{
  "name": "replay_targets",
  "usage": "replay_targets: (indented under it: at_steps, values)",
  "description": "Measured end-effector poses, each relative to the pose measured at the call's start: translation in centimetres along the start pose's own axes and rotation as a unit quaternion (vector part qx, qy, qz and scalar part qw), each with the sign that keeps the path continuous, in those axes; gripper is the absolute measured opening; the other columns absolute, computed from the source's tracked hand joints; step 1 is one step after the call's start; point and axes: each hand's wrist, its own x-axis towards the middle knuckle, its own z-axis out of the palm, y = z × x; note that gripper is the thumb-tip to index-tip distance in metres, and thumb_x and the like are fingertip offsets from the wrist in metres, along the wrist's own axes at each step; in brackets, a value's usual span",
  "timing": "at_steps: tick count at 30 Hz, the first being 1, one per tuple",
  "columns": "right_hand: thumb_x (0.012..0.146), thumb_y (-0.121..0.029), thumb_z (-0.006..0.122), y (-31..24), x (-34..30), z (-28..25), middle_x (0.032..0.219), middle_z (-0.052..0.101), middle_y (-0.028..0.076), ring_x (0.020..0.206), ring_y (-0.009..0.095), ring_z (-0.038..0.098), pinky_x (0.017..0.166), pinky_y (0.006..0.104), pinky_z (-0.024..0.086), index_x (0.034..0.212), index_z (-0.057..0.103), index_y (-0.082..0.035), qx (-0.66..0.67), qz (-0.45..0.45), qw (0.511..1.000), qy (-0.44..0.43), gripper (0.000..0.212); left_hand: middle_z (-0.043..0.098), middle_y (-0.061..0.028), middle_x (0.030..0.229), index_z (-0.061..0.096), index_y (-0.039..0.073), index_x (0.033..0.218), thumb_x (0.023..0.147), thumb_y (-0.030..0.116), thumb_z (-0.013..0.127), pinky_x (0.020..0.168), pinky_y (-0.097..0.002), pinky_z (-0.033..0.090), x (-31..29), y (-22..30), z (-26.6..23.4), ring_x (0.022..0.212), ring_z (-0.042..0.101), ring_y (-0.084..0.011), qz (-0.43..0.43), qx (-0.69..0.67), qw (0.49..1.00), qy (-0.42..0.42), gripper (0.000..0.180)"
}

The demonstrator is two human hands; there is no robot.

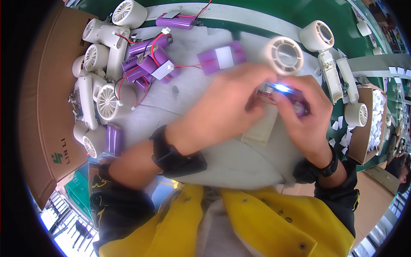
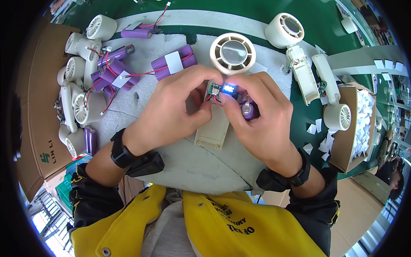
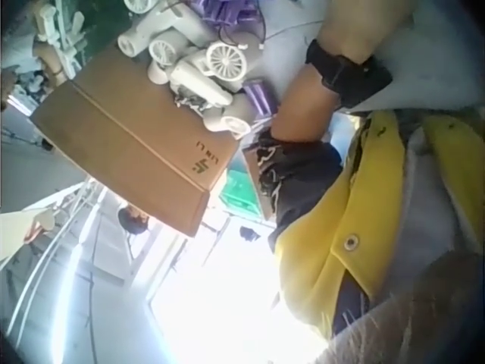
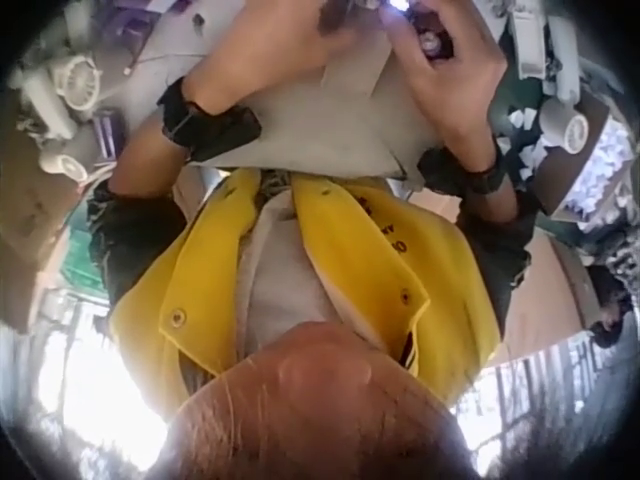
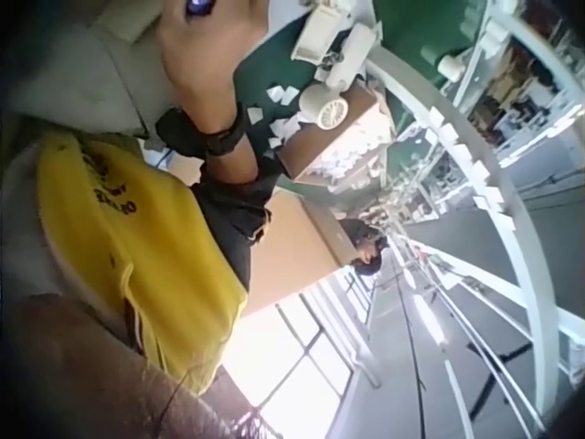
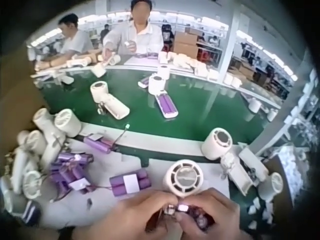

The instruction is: The person reaches into a cardboard box to retrieve a battery pack and connects its wire to a circuit board inside a handheld fan housing. They test the connection, press the battery into the housing, and place the assembly on a conveyor belt.

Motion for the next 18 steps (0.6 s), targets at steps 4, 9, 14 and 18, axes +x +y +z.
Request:
replay_targets:
  at_steps: [4,9,14,18]
  values:
    - [0.077,-0.002,0.076,0.01,-0.18,-0.32,0.086,0.063,0.010,0.068,0.018,0.064,0.060,0.0292,0.051,0.097,0.068,-0.003,-0.015,0.009,1.000,-0.016,0.022,0.063,-0.0078,0.095,0.058,0.006,0.114,0.076,-0.006,0.067,0.064,-0.0297,0.053,0.02,-0.27,0.07,0.070,0.063,-0.0178,0.012,0.001,1.000,0.001,0.041]
    - [0.075,-0.001,0.076,-0.06,-0.16,-0.48,0.084,0.061,0.010,0.067,0.020,0.063,0.059,0.0293,0.051,0.096,0.068,-0.003,-0.049,-0.019,0.998,-0.041,0.022,0.062,-0.0081,0.095,0.058,0.007,0.114,0.076,-0.006,0.067,0.063,-0.0301,0.053,0.05,-0.41,0.17,0.070,0.062,-0.0183,0.022,-0.010,1.000,0.001,0.041]
    - [0.074,0.000,0.077,-0.04,0.08,0.11,0.083,0.062,0.009,0.068,0.021,0.063,0.059,0.0300,0.052,0.095,0.068,-0.004,-0.067,-0.096,0.993,-0.006,0.023,0.062,-0.0087,0.094,0.058,0.006,0.114,0.076,-0.007,0.066,0.061,-0.0308,0.052,0.05,-0.24,0.35,0.069,0.061,-0.0196,0.043,0.000,0.999,0.014,0.041]
    - [0.075,0.002,0.077,-0.10,-0.05,-0.16,0.089,0.064,0.011,0.072,0.021,0.064,0.062,0.0279,0.052,0.098,0.067,-0.002,-0.093,-0.135,0.987,-0.008,0.025,0.062,-0.0094,0.093,0.058,0.006,0.113,0.075,-0.008,0.064,0.060,-0.0312,0.051,0.11,-0.27,0.32,0.068,0.061,-0.0205,0.044,0.002,0.999,0.015,0.041]
